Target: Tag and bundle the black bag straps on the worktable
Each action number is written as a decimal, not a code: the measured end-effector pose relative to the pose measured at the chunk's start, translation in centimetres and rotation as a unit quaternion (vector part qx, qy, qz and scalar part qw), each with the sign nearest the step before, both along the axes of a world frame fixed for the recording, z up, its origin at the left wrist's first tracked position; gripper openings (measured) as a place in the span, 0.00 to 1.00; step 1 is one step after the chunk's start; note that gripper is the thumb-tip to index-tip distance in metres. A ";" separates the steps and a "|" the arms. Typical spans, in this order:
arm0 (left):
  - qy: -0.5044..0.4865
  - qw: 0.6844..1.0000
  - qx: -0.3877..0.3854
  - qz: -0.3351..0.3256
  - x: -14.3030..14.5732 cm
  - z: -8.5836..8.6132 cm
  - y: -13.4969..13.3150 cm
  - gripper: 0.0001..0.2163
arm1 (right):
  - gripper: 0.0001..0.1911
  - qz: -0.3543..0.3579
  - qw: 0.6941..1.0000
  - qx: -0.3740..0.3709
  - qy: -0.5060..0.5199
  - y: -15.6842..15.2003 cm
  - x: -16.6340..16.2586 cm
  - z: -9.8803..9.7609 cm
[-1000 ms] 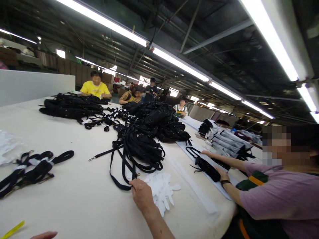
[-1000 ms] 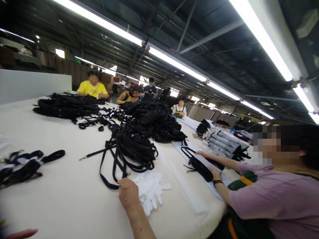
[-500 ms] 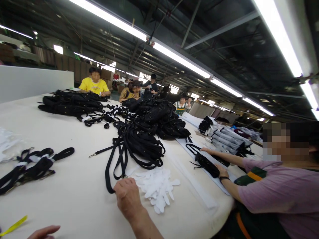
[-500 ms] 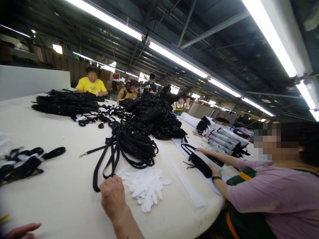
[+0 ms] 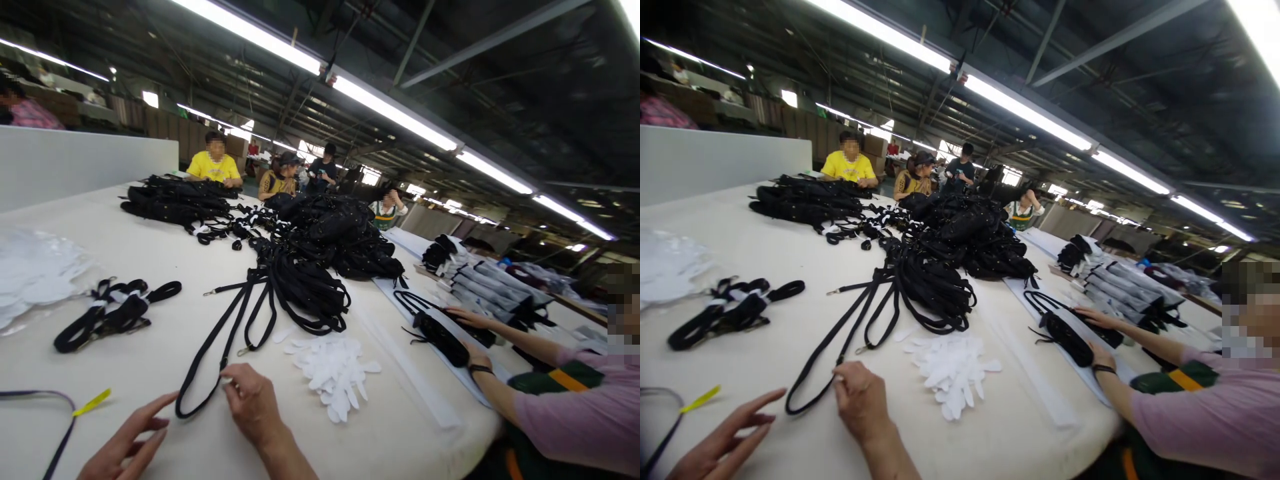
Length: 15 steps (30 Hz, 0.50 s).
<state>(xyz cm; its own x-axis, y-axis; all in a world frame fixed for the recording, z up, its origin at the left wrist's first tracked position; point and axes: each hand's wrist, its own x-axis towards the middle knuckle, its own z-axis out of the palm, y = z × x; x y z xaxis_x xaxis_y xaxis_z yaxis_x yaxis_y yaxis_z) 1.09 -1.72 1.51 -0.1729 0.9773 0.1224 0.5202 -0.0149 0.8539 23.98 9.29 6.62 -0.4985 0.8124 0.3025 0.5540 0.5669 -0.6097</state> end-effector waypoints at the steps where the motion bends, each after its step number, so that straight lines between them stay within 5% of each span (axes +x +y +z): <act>1: 0.025 0.999 0.014 -0.025 0.7 0.3 0.3 0.22 | 0.17 -0.027 1.000 -0.003 0.003 0.8 0.3 0.3; 7: 0.187 0.980 -0.003 -0.067 3.5 0.9 1.7 0.24 | 0.24 -0.094 0.982 -0.017 -0.161 4.5 1.3 0.8; 12: 0.186 0.978 -0.058 -0.076 2.8 0.6 1.0 0.20 | 0.21 -0.127 0.968 0.028 -0.217 4.0 1.9 0.4; 15: 0.160 0.977 -0.091 -0.105 2.0 -0.2 0.1 0.17 | 0.23 -0.084 0.971 0.083 -0.209 3.1 1.8 -0.1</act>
<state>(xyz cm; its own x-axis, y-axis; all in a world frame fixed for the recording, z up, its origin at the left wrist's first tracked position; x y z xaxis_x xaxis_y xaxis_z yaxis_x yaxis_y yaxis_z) 3.09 -1.67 1.28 0.0534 0.9977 -0.0410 0.7622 -0.0142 0.6472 25.78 12.43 6.51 -0.4697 0.8508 0.2356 0.8271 0.5174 -0.2196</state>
